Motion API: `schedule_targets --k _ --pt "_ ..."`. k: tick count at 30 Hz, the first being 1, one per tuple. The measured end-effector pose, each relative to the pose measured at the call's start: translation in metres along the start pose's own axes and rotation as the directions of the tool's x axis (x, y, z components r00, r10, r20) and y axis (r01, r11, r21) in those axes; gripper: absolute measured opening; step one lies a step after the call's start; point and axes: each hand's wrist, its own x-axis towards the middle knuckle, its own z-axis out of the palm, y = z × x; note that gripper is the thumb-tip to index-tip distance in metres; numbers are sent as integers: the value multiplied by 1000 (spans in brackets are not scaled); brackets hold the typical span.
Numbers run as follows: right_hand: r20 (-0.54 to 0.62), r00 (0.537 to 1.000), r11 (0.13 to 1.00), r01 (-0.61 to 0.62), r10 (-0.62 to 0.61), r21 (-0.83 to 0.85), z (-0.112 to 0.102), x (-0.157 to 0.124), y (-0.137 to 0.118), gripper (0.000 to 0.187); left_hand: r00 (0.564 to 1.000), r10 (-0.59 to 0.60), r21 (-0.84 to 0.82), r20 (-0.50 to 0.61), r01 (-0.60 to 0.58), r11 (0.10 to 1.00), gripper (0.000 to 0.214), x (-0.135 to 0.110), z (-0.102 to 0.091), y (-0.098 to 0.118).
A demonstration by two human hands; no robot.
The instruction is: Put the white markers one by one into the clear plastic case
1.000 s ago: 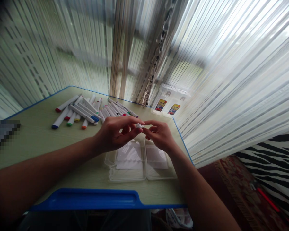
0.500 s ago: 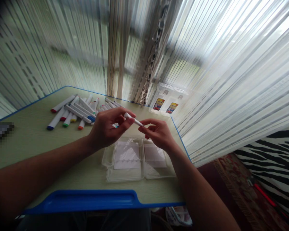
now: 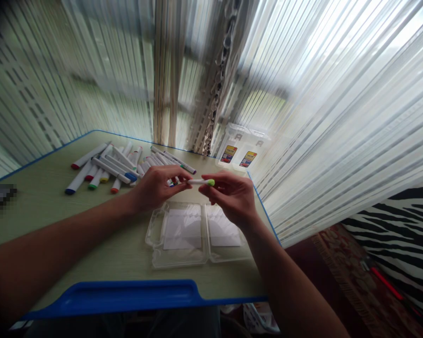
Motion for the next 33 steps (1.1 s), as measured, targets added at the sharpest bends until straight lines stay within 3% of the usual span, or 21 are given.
schedule_targets --k 6,11,18,21,26,30,33 --pt "166 977 988 142 -131 -55 9 -9 -7 33 998 52 15 28 -52 999 12 0 4 1" --pt "181 961 975 219 -209 -37 7 -8 -3 37 995 80 -2 63 -81 997 11 -2 7 3" --pt "171 967 980 197 -190 -25 8 -8 -5 35 995 73 -1 61 -73 997 11 -2 7 4" --pt "109 981 987 160 -158 -12 9 -8 -6 27 997 62 -2 39 -62 998 12 -1 5 3" --pt "-161 983 996 85 -84 -1 2 0 -1 13 1000 -8 -54 -27 7 999 16 1 3 1" --pt "-294 955 996 -10 35 87 -5 9 4 11 988 -130 -214 -79 111 971 23 4 3 0" --pt "-306 941 984 -99 141 151 -8 12 5 10 966 -240 -391 -99 184 902 25 6 3 0"
